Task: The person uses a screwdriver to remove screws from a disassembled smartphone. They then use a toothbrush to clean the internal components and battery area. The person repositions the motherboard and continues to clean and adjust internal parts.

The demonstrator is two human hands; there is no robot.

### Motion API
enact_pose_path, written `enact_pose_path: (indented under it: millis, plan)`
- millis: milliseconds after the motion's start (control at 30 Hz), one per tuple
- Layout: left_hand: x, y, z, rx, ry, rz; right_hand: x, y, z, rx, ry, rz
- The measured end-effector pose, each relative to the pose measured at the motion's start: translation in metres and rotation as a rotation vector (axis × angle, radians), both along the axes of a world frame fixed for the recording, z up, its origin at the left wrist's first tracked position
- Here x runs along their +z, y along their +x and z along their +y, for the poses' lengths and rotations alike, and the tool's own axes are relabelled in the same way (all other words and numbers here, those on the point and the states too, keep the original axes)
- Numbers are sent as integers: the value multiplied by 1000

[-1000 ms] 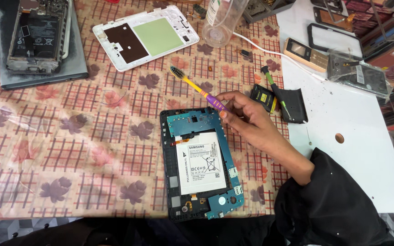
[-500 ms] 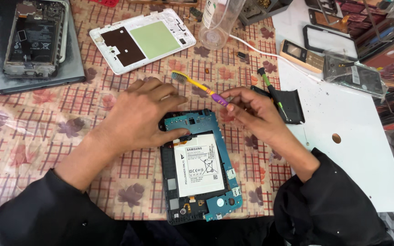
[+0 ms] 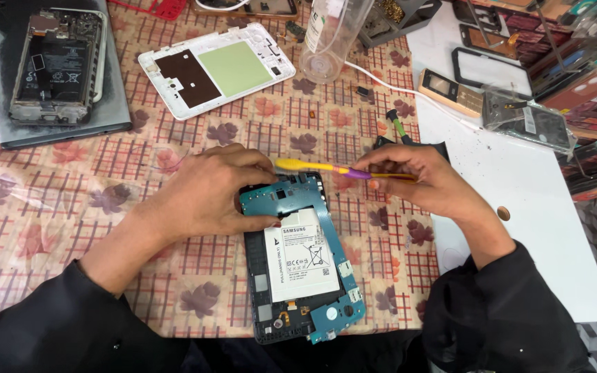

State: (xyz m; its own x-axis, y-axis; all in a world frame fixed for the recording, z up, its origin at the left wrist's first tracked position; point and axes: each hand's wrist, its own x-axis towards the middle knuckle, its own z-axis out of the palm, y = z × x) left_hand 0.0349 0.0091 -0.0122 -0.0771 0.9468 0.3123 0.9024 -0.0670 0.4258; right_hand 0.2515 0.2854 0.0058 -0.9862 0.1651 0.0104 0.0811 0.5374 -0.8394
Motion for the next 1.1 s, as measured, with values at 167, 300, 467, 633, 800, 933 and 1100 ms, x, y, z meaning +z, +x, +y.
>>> enact_pose_path:
  millis: [167,300,467,633,800,933,1100]
  plan:
    - [0,-2,-3,-48,43,-5,3,5,4,118,62,-20]
    - [0,-5,1,-73,-11,-43,5,6,6,62,67,2]
    - [4,-9,-2,-117,-34,-39,10,8,8,56,30,-59]
    - [4,-12,-3,-107,-91,-74,9,8,5,-85,182,4]
    - [5,-14,-4,-112,-84,-149,7,9,9,-29,57,-18]
    - [6,-14,-4,-110,-5,-94,7,10,12,-96,113,11]
    - [9,-14,-6,-116,22,-93,20,14,16,-36,128,-30]
